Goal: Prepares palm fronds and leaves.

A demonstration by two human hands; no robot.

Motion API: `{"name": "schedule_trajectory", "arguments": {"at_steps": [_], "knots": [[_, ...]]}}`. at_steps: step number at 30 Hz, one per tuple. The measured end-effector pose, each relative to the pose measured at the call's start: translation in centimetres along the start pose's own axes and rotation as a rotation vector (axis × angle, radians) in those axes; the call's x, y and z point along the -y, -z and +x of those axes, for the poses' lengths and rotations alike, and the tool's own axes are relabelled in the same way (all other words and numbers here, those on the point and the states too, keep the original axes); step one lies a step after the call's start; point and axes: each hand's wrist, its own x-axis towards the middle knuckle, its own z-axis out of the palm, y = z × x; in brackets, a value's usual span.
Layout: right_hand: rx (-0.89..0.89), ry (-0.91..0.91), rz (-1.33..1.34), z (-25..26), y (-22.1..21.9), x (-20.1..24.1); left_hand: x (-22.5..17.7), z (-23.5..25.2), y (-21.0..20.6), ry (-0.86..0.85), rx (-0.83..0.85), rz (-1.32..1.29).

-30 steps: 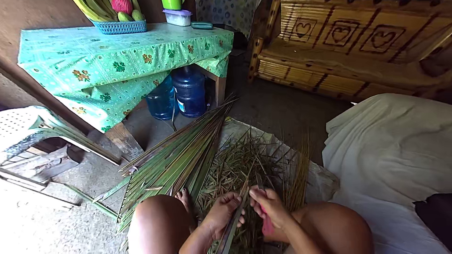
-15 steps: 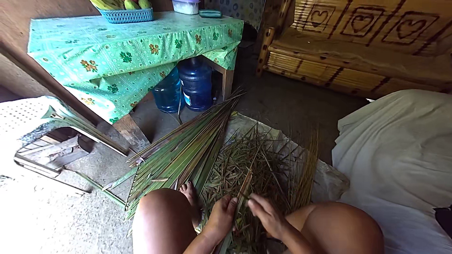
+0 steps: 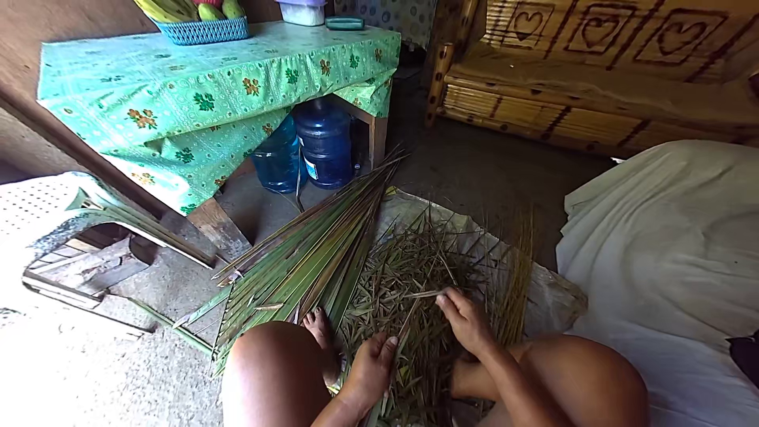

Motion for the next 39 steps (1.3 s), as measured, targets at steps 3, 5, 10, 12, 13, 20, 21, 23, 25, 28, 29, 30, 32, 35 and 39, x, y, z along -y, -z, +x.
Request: {"name": "schedule_trajectory", "arguments": {"at_steps": [3,5,10,12,13,20,21,23,25,28,29,30,32,35,39], "knots": [[0.217,0.121,0.125,-2.6,-1.1,2.3,-0.3,0.7,0.1,0.004,-0.018,-0.007],[0.247,0.257,0.117,-4.0,-2.7,2.8,-0.7,1.1,0.0,0.002,-0.027,-0.016],[0.058,0.415,-0.080,-3.4,-3.1,1.7,-0.9,0.8,-0.4,0.012,0.024,-0.136],[0.027,0.376,-0.100,-2.5,-2.6,1.0,-1.0,0.7,-0.5,0.018,0.039,-0.163],[0.031,0.341,-0.105,-2.2,-2.4,0.8,-0.9,0.6,-0.5,0.016,0.046,-0.169],[-0.147,-0.136,0.170,1.6,0.3,-1.7,-0.5,-0.2,-0.3,0.058,0.143,-0.221],[-0.200,-0.159,0.281,1.8,0.5,-1.8,-0.5,-0.1,-0.3,0.058,0.137,-0.217],[-0.157,-0.204,0.556,1.2,0.7,-0.8,-0.5,0.2,-0.2,0.060,0.115,-0.195],[0.056,-0.254,0.716,-0.1,0.6,0.9,-0.6,0.4,-0.4,0.073,0.101,-0.182],[0.218,-0.260,0.804,-1.5,-1.3,2.8,-0.9,0.4,-0.7,0.098,0.130,-0.177],[0.210,-0.274,0.821,-1.6,-1.8,3.1,-0.8,0.2,-0.8,0.112,0.153,-0.185],[0.182,-0.288,0.842,-1.5,-1.9,3.3,-0.8,-0.2,-0.8,0.130,0.179,-0.198],[0.082,-0.285,0.847,-0.6,-1.5,3.2,-0.5,-1.1,-0.5,0.150,0.244,-0.201],[-0.048,-0.224,0.730,0.5,-0.1,1.8,0.0,-2.0,0.1,0.152,0.278,-0.167],[0.195,-0.007,0.380,-1.8,0.1,1.4,-0.2,-1.4,0.1,0.142,0.113,-0.202]]}}
